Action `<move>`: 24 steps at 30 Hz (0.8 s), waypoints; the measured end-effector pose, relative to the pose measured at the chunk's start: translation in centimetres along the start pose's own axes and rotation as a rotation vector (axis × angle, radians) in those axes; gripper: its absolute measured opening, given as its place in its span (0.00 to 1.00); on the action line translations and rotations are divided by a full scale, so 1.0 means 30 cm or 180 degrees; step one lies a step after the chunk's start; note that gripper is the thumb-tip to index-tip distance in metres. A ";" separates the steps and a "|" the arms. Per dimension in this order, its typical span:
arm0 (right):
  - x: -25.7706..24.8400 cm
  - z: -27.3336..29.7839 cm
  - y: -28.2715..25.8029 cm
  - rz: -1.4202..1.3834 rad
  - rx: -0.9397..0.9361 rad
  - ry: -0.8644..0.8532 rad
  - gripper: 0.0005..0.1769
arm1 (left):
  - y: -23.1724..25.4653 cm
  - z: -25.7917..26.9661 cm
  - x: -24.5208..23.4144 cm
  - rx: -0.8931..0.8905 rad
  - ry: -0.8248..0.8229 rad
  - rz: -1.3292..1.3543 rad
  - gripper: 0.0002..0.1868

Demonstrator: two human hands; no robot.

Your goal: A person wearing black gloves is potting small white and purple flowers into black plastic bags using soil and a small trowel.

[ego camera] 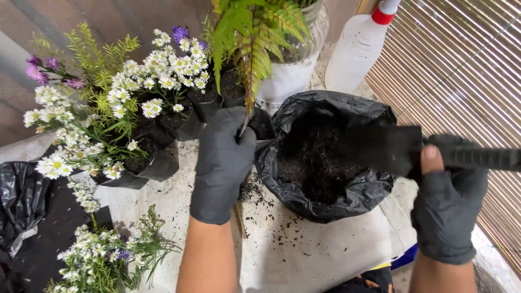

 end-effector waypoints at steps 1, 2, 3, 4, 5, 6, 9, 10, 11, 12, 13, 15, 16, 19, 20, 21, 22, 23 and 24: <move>-0.036 0.020 0.046 0.0136 0.0128 0.0001 0.10 | -0.009 -0.003 -0.010 0.0099 0.0014 -0.0156 0.15; -0.072 0.040 0.091 0.0273 0.0256 0.0003 0.10 | -0.018 -0.005 -0.020 0.0199 0.0029 -0.0312 0.15; -0.086 0.060 0.108 0.0284 0.0260 0.0004 0.10 | -0.024 -0.003 -0.020 0.0192 0.0023 -0.0304 0.15; -0.097 0.081 0.142 0.0157 0.0507 -0.0029 0.09 | -0.032 -0.001 -0.019 0.0170 0.0010 -0.0321 0.15; -0.107 0.108 0.177 0.0026 0.0761 -0.0056 0.08 | -0.040 0.003 -0.019 0.0145 -0.0008 -0.0341 0.15; -0.101 0.122 0.182 0.0035 0.0771 -0.0053 0.08 | -0.058 0.005 -0.013 0.0137 -0.0018 -0.0337 0.15; -0.079 0.156 0.239 0.0141 0.1183 0.0139 0.11 | -0.073 0.002 -0.001 0.0240 -0.0016 -0.0460 0.16; -0.059 0.165 0.263 -0.0231 0.1262 0.0198 0.11 | -0.062 0.002 0.002 0.0247 -0.0039 -0.0460 0.16; -0.035 0.170 0.288 -0.0608 0.1333 0.0253 0.11 | -0.052 0.000 0.004 0.0255 -0.0055 -0.0461 0.17; -0.017 0.166 0.286 -0.0612 0.1326 0.0254 0.11 | -0.038 0.000 0.004 0.0262 -0.0052 -0.0461 0.17; 0.002 0.168 0.291 -0.0766 0.1422 0.0283 0.10 | -0.031 0.003 0.003 0.0187 -0.0063 -0.0465 0.17; 0.031 0.171 0.311 -0.0922 0.1517 0.0308 0.11 | -0.032 0.009 0.005 0.0112 -0.0069 -0.0472 0.17; 0.043 0.174 0.330 -0.1007 0.1607 0.0293 0.09 | -0.038 0.011 0.011 0.0137 -0.0115 -0.0415 0.18; 0.060 0.168 0.368 -0.1191 0.1784 0.0255 0.10 | -0.024 0.006 0.027 -0.0194 -0.0243 -0.0285 0.19; 0.063 0.169 0.383 -0.1281 0.1899 0.0243 0.11 | -0.029 0.008 0.037 -0.0569 -0.0352 -0.0215 0.20; 0.055 0.168 0.391 -0.1285 0.1889 0.0237 0.11 | -0.022 0.010 0.045 -0.0562 -0.0342 -0.0214 0.20; 0.049 0.170 0.403 -0.1429 0.1929 0.0231 0.14 | -0.033 0.016 0.053 -0.0839 -0.0306 -0.0030 0.19; 0.045 0.169 0.413 -0.1577 0.1967 0.0227 0.16 | -0.044 0.021 0.061 -0.1110 -0.0272 0.0154 0.20; 0.030 0.162 0.429 -0.1584 0.1954 0.0223 0.16 | -0.055 0.020 0.072 -0.1098 -0.0265 0.0155 0.20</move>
Point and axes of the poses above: each hand's wrist, its own z-axis away from the middle knuckle, its own x-axis out of the palm, y = z × x, the point moved 7 cm from there along -z, towards the middle knuckle, and after that the axes turned 7 degrees about z, right-handed, at the moved point
